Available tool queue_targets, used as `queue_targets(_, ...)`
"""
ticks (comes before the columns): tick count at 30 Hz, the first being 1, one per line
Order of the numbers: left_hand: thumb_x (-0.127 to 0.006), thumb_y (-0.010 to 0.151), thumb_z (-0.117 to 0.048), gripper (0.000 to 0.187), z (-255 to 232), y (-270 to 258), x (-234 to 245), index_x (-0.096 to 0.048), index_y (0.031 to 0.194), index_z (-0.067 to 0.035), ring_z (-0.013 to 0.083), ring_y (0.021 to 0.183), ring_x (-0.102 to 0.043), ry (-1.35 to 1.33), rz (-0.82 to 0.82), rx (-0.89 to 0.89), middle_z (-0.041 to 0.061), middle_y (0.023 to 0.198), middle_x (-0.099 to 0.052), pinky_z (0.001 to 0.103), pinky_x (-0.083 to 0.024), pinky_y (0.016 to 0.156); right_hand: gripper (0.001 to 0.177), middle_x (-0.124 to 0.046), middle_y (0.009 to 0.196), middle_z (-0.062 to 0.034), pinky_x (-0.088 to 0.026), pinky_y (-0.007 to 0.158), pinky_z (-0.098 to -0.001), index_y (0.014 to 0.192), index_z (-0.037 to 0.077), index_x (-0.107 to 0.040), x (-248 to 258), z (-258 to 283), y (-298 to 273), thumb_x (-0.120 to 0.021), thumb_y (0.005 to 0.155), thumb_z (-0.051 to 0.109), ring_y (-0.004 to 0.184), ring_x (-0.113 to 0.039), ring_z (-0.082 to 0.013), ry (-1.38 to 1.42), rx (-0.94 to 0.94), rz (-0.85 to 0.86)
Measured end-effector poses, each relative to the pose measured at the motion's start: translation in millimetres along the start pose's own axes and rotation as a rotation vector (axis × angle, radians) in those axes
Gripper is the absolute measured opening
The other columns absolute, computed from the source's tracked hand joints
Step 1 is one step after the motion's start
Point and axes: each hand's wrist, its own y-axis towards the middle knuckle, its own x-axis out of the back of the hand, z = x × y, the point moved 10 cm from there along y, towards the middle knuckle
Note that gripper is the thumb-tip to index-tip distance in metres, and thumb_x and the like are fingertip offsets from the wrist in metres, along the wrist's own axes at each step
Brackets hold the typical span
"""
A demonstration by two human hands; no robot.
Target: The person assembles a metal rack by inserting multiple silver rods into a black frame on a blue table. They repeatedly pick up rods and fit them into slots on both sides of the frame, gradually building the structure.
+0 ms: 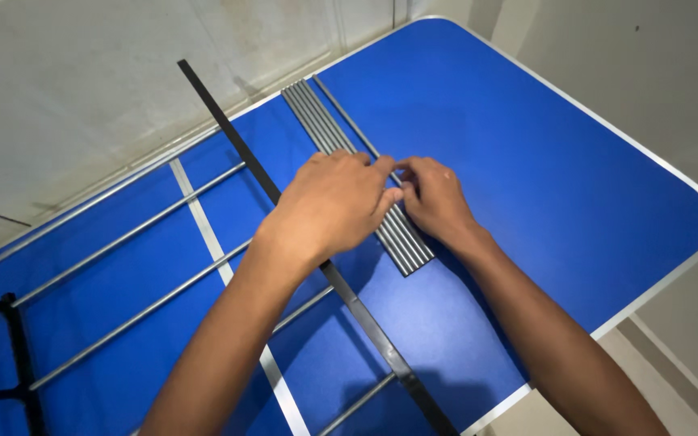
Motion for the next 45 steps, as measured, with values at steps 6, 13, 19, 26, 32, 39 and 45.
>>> queue_targets(6,-0.059,0.097,-0.037,0.038,-4,0,5,-0.065,0.117,-0.005,0.0411,0.1,-0.067,0.013,-0.03,-0.007,0.019,0.098,-0.072,0.054,-0.05,0.088,0.028,-0.071,0.095,-0.0233,-0.054,0.081,-0.0503,0.112,-0.003,-0.068,-1,-4,-4,-0.068,0.085,0.007,0.089,-0.069,-0.0413,-0.169,-0.043,-0.018)
queue_targets(13,-0.061,0.095,-0.033,0.037,-6,-2,11,-0.065,0.119,-0.004,0.039,0.103,-0.065,0.023,-0.099,-0.034,0.018,0.103,-0.07,0.053,-0.05,0.088,0.025,-0.061,0.112,-0.0277,-0.053,0.083,-0.0527,0.115,-0.002,-0.066,5,-4,-5,-0.059,0.093,0.006,0.094,-0.064,-0.0462,-0.222,-0.2,-0.012)
queue_targets(19,-0.065,0.094,-0.026,0.034,-12,-11,30,-0.067,0.122,-0.007,0.0354,0.109,-0.062,-0.054,-0.285,-0.122,0.015,0.116,-0.067,0.05,-0.05,0.09,0.025,-0.061,0.104,-0.0244,-0.052,0.076,-0.0503,0.119,-0.002,-0.063,39,60,-13,-0.06,0.096,0.007,0.091,-0.063,-0.0443,-0.067,0.018,-0.143)
queue_targets(26,-0.07,0.091,-0.025,0.029,-29,-44,83,-0.073,0.115,-0.01,0.0371,0.132,-0.05,-0.032,-0.685,-0.244,0.015,0.131,-0.063,0.051,-0.042,0.108,0.015,-0.065,0.088,-0.0156,-0.05,0.063,-0.0414,0.106,0.0,-0.067,74,132,-25,-0.067,0.094,0.01,0.071,-0.065,-0.0321,0.018,0.1,-0.196)
queue_targets(32,-0.074,0.093,-0.024,0.026,-41,-95,126,-0.072,0.114,-0.01,0.0325,0.141,-0.052,0.082,-0.835,-0.288,0.01,0.133,-0.064,0.049,-0.042,0.119,0.023,-0.067,0.087,-0.0128,-0.051,0.059,-0.037,0.114,0.0,-0.068,114,208,-35,-0.067,0.091,0.006,0.064,-0.064,-0.0254,0.029,0.188,-0.218)
queue_targets(39,-0.076,0.089,-0.019,0.031,-52,-190,176,-0.07,0.118,-0.008,0.0317,0.137,-0.052,0.191,-0.944,-0.342,0.01,0.131,-0.064,0.052,-0.039,0.119,0.034,-0.067,0.092,-0.0124,-0.053,0.062,-0.0386,0.126,0.003,-0.063,134,315,-58,-0.062,0.092,0.001,0.071,-0.067,-0.0293,-0.062,0.434,-0.139)
queue_targets(45,-0.074,0.088,-0.011,0.033,-21,-284,194,-0.073,0.12,-0.02,0.0264,0.135,-0.054,0.393,-1.121,-0.139,0.003,0.131,-0.065,0.051,-0.038,0.118,0.039,-0.064,0.08,-0.0112,-0.05,0.051,-0.0412,0.129,0.01,-0.064,99,394,-64,-0.068,0.09,0.009,0.06,-0.065,-0.0308,-0.228,0.591,0.009)
